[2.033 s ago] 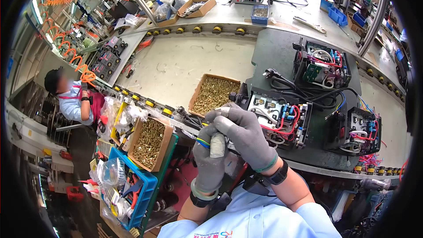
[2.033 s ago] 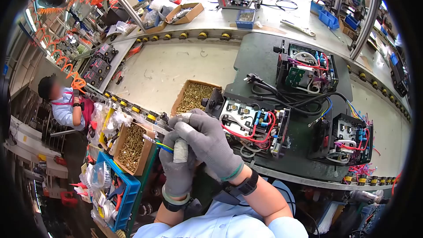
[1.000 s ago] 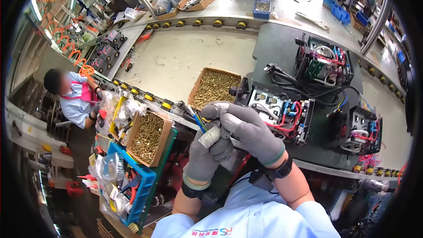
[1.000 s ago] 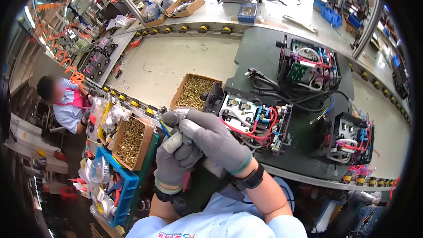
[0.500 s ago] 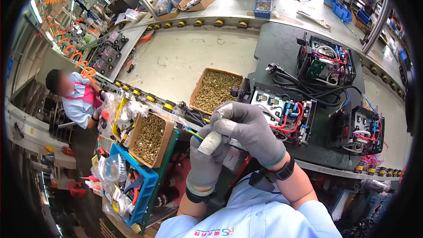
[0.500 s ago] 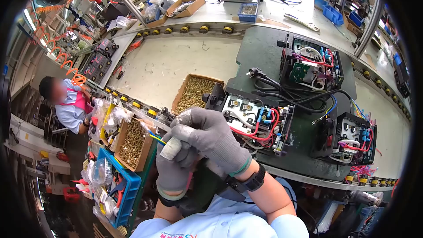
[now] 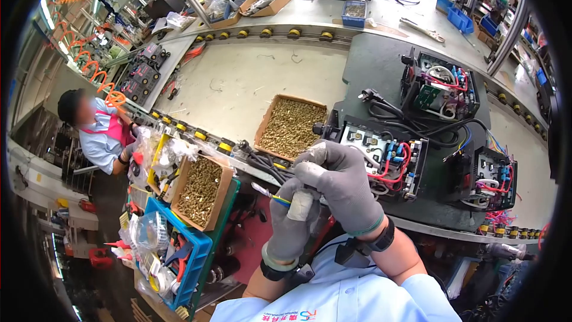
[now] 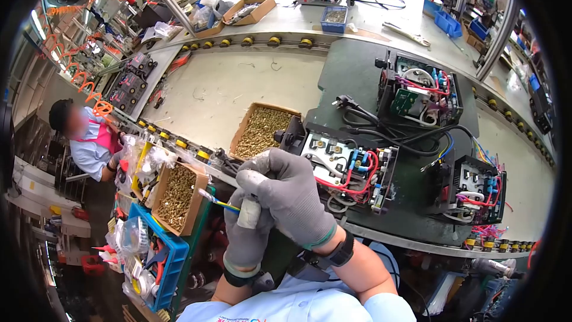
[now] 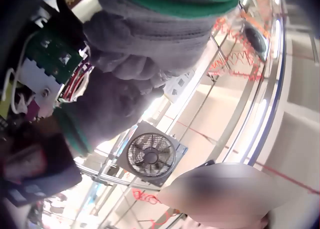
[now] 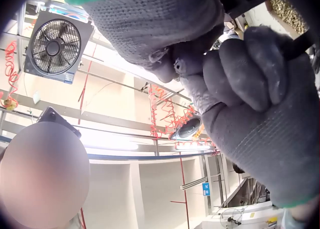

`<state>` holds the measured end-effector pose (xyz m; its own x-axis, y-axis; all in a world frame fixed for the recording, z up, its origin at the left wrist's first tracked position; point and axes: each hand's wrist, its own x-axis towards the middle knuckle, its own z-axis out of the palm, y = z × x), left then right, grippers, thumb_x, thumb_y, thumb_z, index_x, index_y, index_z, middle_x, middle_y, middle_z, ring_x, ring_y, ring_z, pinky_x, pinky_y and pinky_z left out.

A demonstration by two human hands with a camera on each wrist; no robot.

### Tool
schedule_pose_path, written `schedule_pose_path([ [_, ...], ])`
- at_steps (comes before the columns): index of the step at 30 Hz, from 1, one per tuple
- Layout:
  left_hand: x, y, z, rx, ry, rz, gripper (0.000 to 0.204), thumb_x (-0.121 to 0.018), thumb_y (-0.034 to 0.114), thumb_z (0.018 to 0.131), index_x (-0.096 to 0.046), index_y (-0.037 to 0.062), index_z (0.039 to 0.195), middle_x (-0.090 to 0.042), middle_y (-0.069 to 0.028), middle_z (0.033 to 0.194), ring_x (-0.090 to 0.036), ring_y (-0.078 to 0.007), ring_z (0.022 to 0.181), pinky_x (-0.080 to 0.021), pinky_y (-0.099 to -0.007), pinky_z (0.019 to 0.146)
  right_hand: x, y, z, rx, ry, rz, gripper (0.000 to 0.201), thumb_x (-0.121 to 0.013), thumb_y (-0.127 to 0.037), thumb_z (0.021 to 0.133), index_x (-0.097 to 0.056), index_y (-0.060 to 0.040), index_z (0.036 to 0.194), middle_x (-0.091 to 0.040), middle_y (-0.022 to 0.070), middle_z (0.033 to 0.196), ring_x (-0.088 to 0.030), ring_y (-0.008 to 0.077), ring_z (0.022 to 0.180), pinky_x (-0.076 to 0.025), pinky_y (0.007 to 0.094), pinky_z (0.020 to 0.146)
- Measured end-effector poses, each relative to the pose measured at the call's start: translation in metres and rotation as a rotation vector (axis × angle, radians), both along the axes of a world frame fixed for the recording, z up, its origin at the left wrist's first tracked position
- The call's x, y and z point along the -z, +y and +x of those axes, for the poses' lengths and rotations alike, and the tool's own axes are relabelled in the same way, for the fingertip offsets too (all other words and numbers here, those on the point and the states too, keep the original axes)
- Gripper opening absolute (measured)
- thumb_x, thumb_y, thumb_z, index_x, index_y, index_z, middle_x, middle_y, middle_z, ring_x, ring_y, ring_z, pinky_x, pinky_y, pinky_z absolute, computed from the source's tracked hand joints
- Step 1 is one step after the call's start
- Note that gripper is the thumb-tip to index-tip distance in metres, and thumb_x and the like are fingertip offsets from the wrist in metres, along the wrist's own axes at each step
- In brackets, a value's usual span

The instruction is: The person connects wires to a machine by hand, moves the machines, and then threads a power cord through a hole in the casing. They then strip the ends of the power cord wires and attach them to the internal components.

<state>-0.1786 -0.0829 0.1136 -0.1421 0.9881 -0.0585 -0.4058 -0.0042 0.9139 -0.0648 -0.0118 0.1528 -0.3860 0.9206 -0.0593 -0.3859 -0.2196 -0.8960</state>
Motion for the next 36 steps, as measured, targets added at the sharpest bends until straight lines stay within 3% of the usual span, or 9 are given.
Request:
schedule_pose_path([
  [1, 0.006, -0.003, 0.005, -0.026, -0.01, -0.009, 0.018, -0.057, 0.021, 0.1, -0.061, 0.0045, 0.104, -0.057, 0.0012, 0.079, -0.054, -0.0073, 0.072, -0.046, -0.0249, 0.066, 0.003, 0.0, -0.003, 0.094, 0.022, 0.023, 0.01, -0.068, -0.01, 0.089, -0.066, -0.0003, 0.09, -0.066, 0.0006, 0.082, -0.058, 0.0044, 0.072, -0.048, 0.0218, 0.066],
  [2, 0.034, -0.009, 0.007, -0.06, 0.426, 0.265, 0.02, -0.059, 0.019, 0.098, -0.062, 0.0034, 0.11, -0.061, -0.0026, 0.093, -0.058, -0.0125, 0.082, -0.05, -0.0289, 0.075, 0.019, 0.019, -0.007, 0.356, 0.122, 0.218, 0.012, -0.066, -0.013, 0.091, -0.065, -0.0026, 0.086, -0.063, -0.002, 0.076, -0.055, 0.0047, 0.069, -0.045, 0.023, 0.064],
  [5, 0.064, -0.028, 0.02, -0.011, 0.423, 0.239, 0.022, -0.062, 0.023, 0.096, -0.061, 0.0047, 0.11, -0.059, -0.0011, 0.084, -0.053, -0.0106, 0.07, -0.044, -0.0259, 0.063, -0.035, 0.052, 0.032, 0.471, 0.283, 0.255, 0.017, -0.065, -0.016, 0.093, -0.066, -0.0028, 0.083, -0.06, -0.0022, 0.071, -0.053, 0.0051, 0.068, -0.044, 0.0241, 0.061],
  [6, 0.05, -0.022, 0.006, 0.076, -0.257, 0.078, 0.014, -0.063, 0.009, 0.095, -0.061, 0.0039, 0.108, -0.062, -0.0035, 0.087, -0.055, -0.0085, 0.072, -0.044, -0.0231, 0.059, -0.042, 0.046, 0.03, 0.48, 0.043, 0.361, 0.018, -0.065, -0.016, 0.093, -0.066, -0.0019, 0.082, -0.059, -0.0015, 0.07, -0.053, 0.006, 0.067, -0.043, 0.0245, 0.06],
  [8, 0.017, -0.008, 0.001, -0.118, -0.252, 0.02, 0.016, -0.064, 0.014, 0.096, -0.061, 0.0051, 0.109, -0.058, -0.0018, 0.081, -0.046, -0.005, 0.06, -0.035, -0.0202, 0.05, -0.034, 0.037, 0.033, 0.243, -0.286, 0.423, 0.023, -0.065, -0.018, 0.094, -0.067, 0.0016, 0.082, -0.06, 0.0031, 0.067, -0.056, 0.0099, 0.064, -0.044, 0.026, 0.058],
  [16, 0.016, -0.003, -0.017, 0.085, -0.324, 0.134, 0.016, -0.062, 0.017, 0.098, -0.06, 0.0046, 0.107, -0.043, 0.0056, 0.068, -0.029, -0.0026, 0.051, -0.022, -0.021, 0.045, 0.0, 0.015, 0.028, 0.014, -0.477, 0.735, 0.042, -0.076, -0.011, 0.079, -0.067, -0.003, 0.12, -0.065, 0.0104, 0.095, -0.065, 0.0188, 0.075, -0.053, 0.0298, 0.072],
  [18, 0.017, -0.001, -0.017, 0.148, -0.202, 0.143, 0.018, -0.051, 0.023, 0.102, -0.058, 0.0074, 0.106, -0.039, 0.0052, 0.066, -0.026, -0.0042, 0.047, -0.023, -0.0213, 0.043, 0.003, 0.016, 0.027, 0.001, -0.466, 0.714, 0.039, -0.076, -0.011, 0.079, -0.069, -0.0052, 0.117, -0.065, 0.0093, 0.092, -0.066, 0.0193, 0.076, -0.053, 0.0299, 0.073],
  [28, 0.007, -0.01, -0.012, 0.08, -0.239, 0.014, 0.013, -0.06, 0.017, 0.1, -0.059, 0.0051, 0.102, -0.048, 0.0028, 0.073, -0.031, -0.0018, 0.053, -0.024, -0.0197, 0.046, 0.008, 0.019, 0.009, 0.074, -0.488, 0.808, 0.01, -0.073, -0.013, 0.082, -0.07, -0.0038, 0.085, -0.064, 0.0121, 0.074, -0.066, 0.0239, 0.067, -0.052, 0.0346, 0.064],
  [36, 0.017, 0.004, -0.023, 0.176, -0.401, 0.052, 0.021, -0.052, 0.023, 0.103, -0.056, 0.0047, 0.092, -0.03, 0.009, 0.058, -0.024, -0.0036, 0.046, -0.021, -0.0232, 0.044, 0.022, 0.021, -0.015, 0.175, -0.118, 0.081, 0.018, -0.062, -0.018, 0.093, -0.063, -0.0011, 0.087, -0.056, -0.0023, 0.076, -0.049, 0.0067, 0.066, -0.042, 0.0235, 0.06],
])
